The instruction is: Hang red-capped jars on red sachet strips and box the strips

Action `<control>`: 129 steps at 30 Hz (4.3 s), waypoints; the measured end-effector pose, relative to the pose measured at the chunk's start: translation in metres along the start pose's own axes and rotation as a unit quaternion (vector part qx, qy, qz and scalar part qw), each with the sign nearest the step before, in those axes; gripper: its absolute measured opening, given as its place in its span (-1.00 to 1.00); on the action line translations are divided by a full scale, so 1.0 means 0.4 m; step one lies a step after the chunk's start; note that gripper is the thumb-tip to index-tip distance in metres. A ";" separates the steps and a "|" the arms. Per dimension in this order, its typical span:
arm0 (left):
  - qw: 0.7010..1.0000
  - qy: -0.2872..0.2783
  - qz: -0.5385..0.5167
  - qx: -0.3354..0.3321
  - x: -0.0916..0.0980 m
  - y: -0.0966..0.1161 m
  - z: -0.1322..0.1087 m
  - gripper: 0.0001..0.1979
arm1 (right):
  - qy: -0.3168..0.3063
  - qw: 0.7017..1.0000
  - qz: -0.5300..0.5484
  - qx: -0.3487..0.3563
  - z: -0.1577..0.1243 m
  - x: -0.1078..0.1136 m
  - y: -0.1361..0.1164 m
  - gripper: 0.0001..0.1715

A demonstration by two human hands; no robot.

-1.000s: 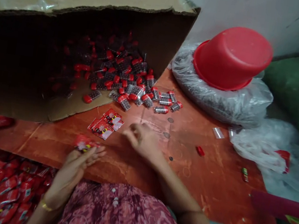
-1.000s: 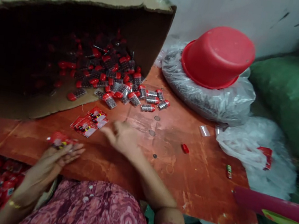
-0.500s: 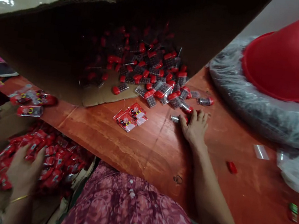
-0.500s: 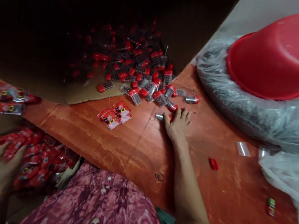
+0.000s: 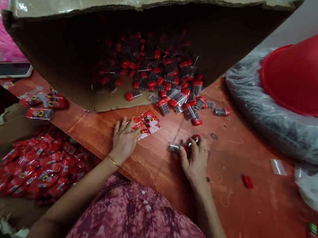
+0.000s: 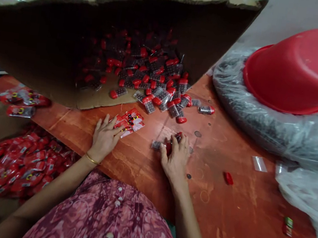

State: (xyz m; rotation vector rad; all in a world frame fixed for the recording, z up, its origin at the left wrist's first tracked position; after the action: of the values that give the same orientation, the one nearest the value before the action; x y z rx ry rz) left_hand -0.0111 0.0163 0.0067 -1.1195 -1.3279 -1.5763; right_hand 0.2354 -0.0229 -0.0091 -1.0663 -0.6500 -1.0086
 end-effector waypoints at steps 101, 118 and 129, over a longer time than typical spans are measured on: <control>0.590 -0.172 -0.734 0.289 0.025 0.137 -0.041 -0.64 | -0.204 0.857 0.429 -0.203 -0.040 0.097 -0.150 -0.62; 0.607 -0.163 -0.733 0.262 0.026 0.134 -0.038 -0.63 | -0.204 0.857 0.440 -0.173 -0.050 0.100 -0.164 -0.66; 0.635 -0.115 -0.730 0.224 0.008 0.149 -0.056 -0.69 | -0.153 0.882 0.419 -0.154 -0.048 0.071 -0.171 -0.67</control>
State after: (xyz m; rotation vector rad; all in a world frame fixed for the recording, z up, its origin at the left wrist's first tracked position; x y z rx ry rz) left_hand 0.0406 -0.0152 0.0264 0.4128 -2.9493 -1.7960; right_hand 0.1848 -0.0600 0.0349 -1.6123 -0.2093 -0.1778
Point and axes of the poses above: each hand's wrist, its own z-axis towards the middle knuckle, its own x-axis out of the back of the hand, y = z × x, the point moved 3 cm from there along z, towards the middle knuckle, and after that the axes turned 1 degree about -y, right-handed, at the moved point
